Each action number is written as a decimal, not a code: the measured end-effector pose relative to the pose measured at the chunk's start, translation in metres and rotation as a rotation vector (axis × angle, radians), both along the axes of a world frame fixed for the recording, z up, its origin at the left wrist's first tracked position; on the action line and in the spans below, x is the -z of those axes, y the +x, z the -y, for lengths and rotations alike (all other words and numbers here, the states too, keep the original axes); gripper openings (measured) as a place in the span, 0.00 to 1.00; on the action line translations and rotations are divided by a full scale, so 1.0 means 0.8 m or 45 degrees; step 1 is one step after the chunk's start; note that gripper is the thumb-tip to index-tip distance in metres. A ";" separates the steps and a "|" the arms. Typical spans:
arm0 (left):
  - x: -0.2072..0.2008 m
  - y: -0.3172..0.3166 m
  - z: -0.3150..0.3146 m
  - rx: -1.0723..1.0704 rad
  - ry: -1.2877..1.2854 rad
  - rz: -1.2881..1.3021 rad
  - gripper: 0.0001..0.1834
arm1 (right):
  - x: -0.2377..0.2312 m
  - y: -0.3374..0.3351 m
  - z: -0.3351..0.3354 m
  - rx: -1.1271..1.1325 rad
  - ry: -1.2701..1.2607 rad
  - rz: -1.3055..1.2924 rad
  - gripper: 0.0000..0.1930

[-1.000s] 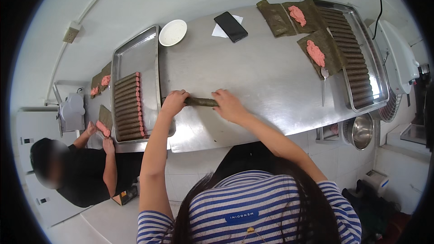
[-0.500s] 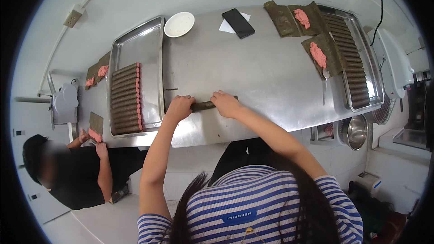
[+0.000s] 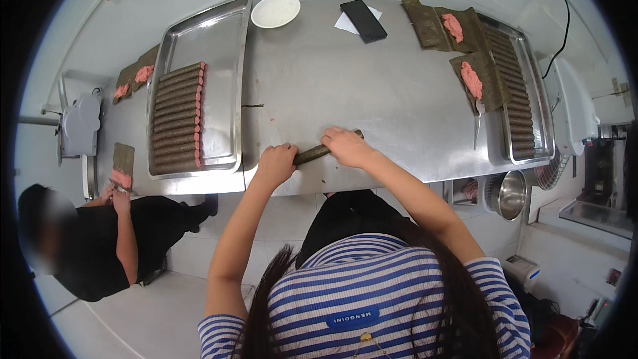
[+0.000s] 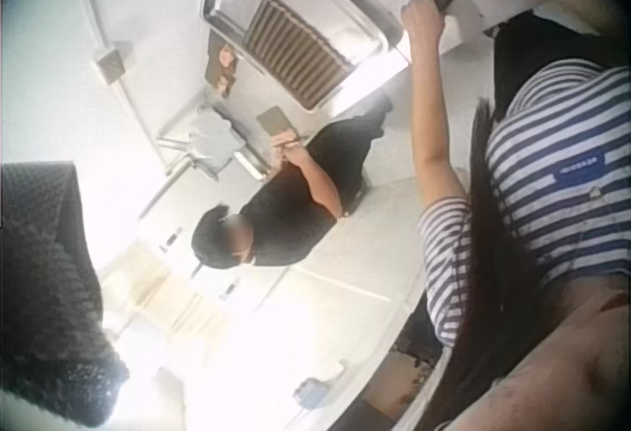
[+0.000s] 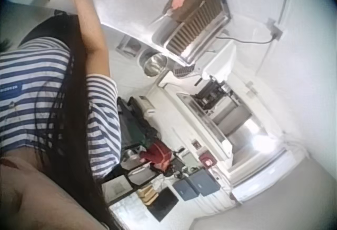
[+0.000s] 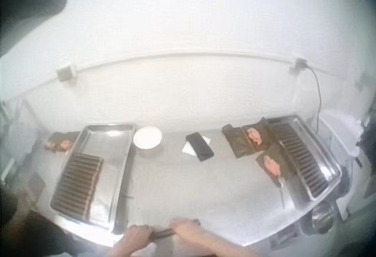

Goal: The person spreads a pink paste onto a sheet of nori using a spoon, then rolls the nori into a cylindrical shape. The person repeats this process multiple times, placing the finished rolls onto a metal tray.

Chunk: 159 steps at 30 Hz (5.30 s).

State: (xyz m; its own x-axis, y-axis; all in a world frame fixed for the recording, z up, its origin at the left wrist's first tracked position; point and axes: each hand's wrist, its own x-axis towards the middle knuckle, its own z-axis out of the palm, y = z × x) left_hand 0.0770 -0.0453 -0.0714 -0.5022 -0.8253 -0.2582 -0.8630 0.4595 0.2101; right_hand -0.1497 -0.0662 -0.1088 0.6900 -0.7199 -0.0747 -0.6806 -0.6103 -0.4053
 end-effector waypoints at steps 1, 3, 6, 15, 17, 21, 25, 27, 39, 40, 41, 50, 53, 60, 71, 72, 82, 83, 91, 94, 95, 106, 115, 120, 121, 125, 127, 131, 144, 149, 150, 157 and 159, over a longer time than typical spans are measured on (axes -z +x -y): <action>0.000 -0.002 -0.002 -0.010 0.013 0.005 0.14 | -0.001 -0.010 0.000 0.029 0.013 0.011 0.11; 0.002 0.000 -0.007 -0.027 0.014 0.009 0.14 | -0.005 -0.030 -0.002 0.075 0.044 0.046 0.10; 0.004 0.001 -0.008 -0.025 -0.003 -0.004 0.14 | -0.007 -0.059 -0.004 0.193 0.035 0.032 0.10; 0.001 0.001 -0.014 -0.102 0.116 -0.079 0.14 | -0.014 0.011 -0.011 -0.199 -0.047 0.119 0.12; -0.001 0.002 -0.026 -0.135 0.140 -0.103 0.15 | -0.010 0.018 -0.015 -0.229 -0.039 0.113 0.12; -0.012 -0.001 -0.062 -0.248 0.336 -0.134 0.17 | -0.018 0.019 -0.031 -0.330 0.039 0.025 0.10; -0.009 0.005 -0.098 -0.379 0.475 -0.313 0.17 | -0.027 0.019 -0.045 -0.415 0.088 0.044 0.10; -0.002 0.009 -0.111 -0.415 0.508 -0.421 0.17 | -0.027 0.018 -0.051 -0.438 0.108 0.080 0.11; 0.077 0.034 -0.133 -0.955 1.472 -1.306 0.34 | -0.036 0.015 -0.055 -0.492 0.263 -0.004 0.15; 0.078 0.028 -0.132 -0.856 1.474 -1.316 0.33 | -0.035 0.014 -0.056 -0.503 0.234 -0.002 0.13; 0.078 0.023 -0.130 -0.758 1.475 -1.325 0.31 | -0.032 0.013 -0.059 -0.515 0.205 0.000 0.12; 0.027 0.006 -0.146 -0.706 0.677 -0.849 0.19 | -0.040 0.019 -0.057 -0.486 0.247 0.036 0.15; 0.010 0.016 -0.142 -0.662 0.536 -0.778 0.18 | -0.040 0.019 -0.047 -0.510 0.240 0.010 0.14; -0.022 0.042 -0.136 -0.508 0.409 -0.552 0.16 | -0.022 0.019 -0.043 -0.466 0.230 -0.012 0.16; -0.068 -0.029 -0.054 -0.135 0.394 -0.393 0.17 | -0.048 -0.075 -0.040 -0.204 0.149 0.156 0.11; -0.073 -0.052 -0.038 -0.046 0.369 -0.382 0.17 | -0.053 -0.100 -0.038 -0.148 0.118 0.171 0.12; -0.109 -0.384 0.114 0.367 0.272 -0.402 0.19 | -0.133 -0.433 0.020 0.240 -0.105 0.003 0.14; -0.114 -0.421 0.129 0.378 0.245 -0.403 0.19 | -0.143 -0.470 0.032 0.263 -0.108 -0.005 0.14; -0.132 -0.691 0.277 0.366 -0.079 -0.293 0.21 | -0.165 -0.731 0.187 0.328 -0.416 -0.032 0.15; -0.122 -0.763 0.348 0.467 -0.254 -0.201 0.21 | -0.155 -0.803 0.252 0.384 -0.422 -0.008 0.13; -0.120 -0.785 0.369 0.440 -0.259 -0.208 0.21 | -0.154 -0.821 0.273 0.427 -0.419 -0.035 0.13; -0.072 -0.891 0.523 0.223 -0.258 0.008 0.18 | -0.075 -0.903 0.449 0.557 -0.443 0.022 0.12; -0.020 -0.890 0.549 0.225 -0.373 0.008 0.17 | -0.017 -0.902 0.482 0.509 -0.501 0.120 0.10; -0.017 -0.896 0.546 0.237 -0.349 0.117 0.16 | -0.008 -0.904 0.479 0.488 -0.540 0.140 0.10; -0.016 -0.896 0.547 0.238 -0.341 0.134 0.16 | -0.007 -0.904 0.479 0.489 -0.531 0.137 0.10; -0.016 -0.900 0.549 0.230 -0.343 0.158 0.16 | -0.004 -0.906 0.480 0.492 -0.512 0.139 0.10; -0.020 -0.905 0.547 0.175 -0.284 0.201 0.16 | -0.006 -0.906 0.479 0.506 -0.483 0.143 0.11; -0.016 -0.901 0.547 0.209 -0.323 0.171 0.14 | -0.024 -0.901 0.478 0.570 -0.328 0.088 0.12; -0.012 -0.904 0.550 0.148 -0.283 0.294 0.14 | -0.004 -0.901 0.470 0.566 -0.361 0.243 0.13; -0.016 -0.904 0.557 0.129 -0.256 0.333 0.13 | 0.003 -0.904 0.472 0.499 -0.558 0.245 0.14; -0.018 -0.899 0.559 0.121 -0.267 0.309 0.12 | 0.003 -0.904 0.472 0.497 -0.580 0.266 0.14; -0.047 -0.874 0.569 0.218 -0.387 0.211 0.12 | -0.002 -0.917 0.465 0.694 -0.582 0.459 0.12; -0.042 -0.875 0.559 0.284 -0.373 0.200 0.13 | -0.006 -0.924 0.464 0.738 -0.576 0.472 0.12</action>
